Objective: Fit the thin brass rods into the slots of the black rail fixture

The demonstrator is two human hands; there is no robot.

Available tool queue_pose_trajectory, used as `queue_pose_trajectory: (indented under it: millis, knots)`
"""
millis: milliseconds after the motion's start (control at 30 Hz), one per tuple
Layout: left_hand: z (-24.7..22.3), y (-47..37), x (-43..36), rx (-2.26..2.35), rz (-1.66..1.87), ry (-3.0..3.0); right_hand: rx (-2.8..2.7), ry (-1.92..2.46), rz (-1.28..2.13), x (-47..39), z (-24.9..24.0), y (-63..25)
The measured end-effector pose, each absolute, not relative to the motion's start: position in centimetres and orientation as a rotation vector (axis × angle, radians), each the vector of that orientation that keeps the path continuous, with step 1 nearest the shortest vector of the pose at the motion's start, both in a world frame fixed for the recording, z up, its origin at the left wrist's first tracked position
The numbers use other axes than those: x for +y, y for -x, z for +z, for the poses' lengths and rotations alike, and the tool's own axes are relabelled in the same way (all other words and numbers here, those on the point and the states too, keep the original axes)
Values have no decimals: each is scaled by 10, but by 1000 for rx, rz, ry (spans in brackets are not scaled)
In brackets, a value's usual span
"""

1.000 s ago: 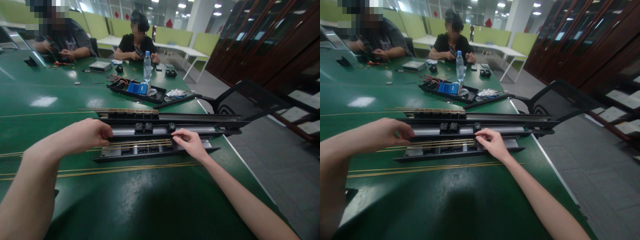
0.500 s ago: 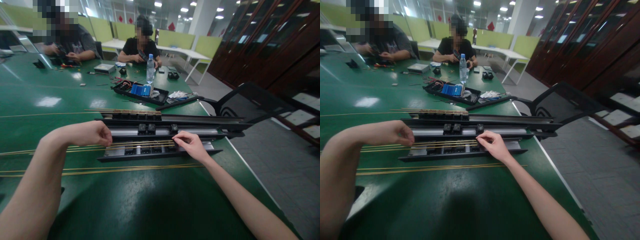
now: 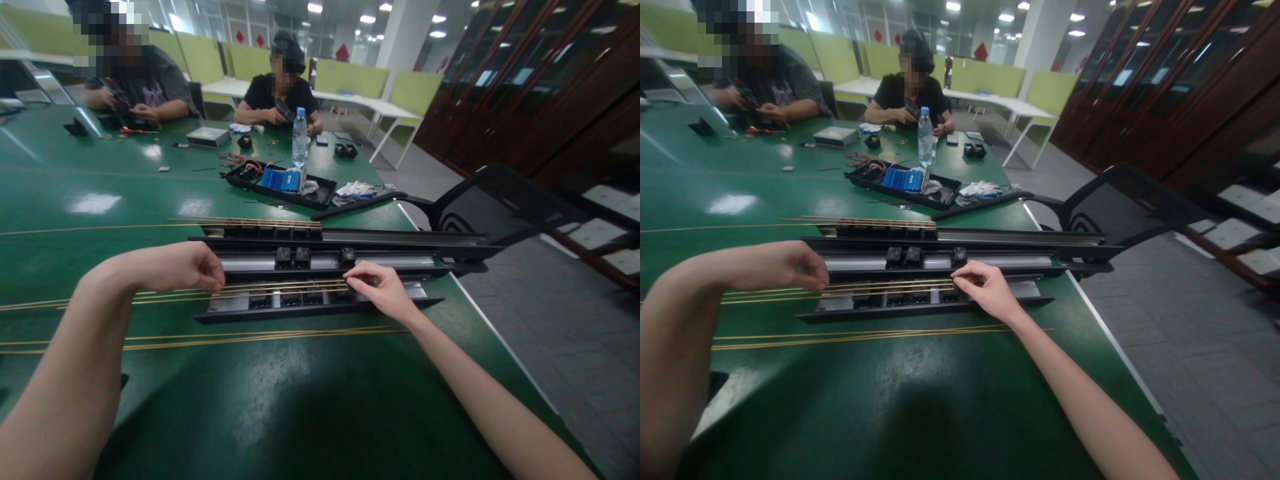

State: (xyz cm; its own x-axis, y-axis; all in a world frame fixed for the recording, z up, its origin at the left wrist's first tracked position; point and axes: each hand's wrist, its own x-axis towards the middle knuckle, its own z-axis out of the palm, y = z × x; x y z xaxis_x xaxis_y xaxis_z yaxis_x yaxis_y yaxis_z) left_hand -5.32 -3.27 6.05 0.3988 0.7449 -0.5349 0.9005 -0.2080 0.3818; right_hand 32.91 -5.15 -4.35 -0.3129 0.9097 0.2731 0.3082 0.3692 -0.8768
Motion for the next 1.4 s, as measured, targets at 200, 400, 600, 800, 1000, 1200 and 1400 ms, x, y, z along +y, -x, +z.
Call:
queue_pose_trajectory:
  millis: [200, 400, 600, 800, 1000, 1200, 1400]
  knots:
    - [61, 52, -33, 1395, -305, -1988, -1826, 1070, 946, -52, -44, -330]
    - [56, 54, -30, 1386, -317, -1992, -1820, 1070, 949, -52, -43, -330]
    - [47, 60, -24, 1398, -297, -2008, -1831, 1072, 947, -52, -43, -331]
    - [47, 59, -25, 1405, -289, -2002, -1825, 1065, 942, -52, -45, -331]
    - [48, 57, -27, 1431, -281, -1992, -1823, 1071, 939, -52, -43, -330]
    - [48, 57, -27, 1425, -264, -2001, -1825, 1074, 939, -52, -43, -330]
    - [48, 57, -26, 1421, -285, -1991, -1826, 1078, 938, -52, -44, -331]
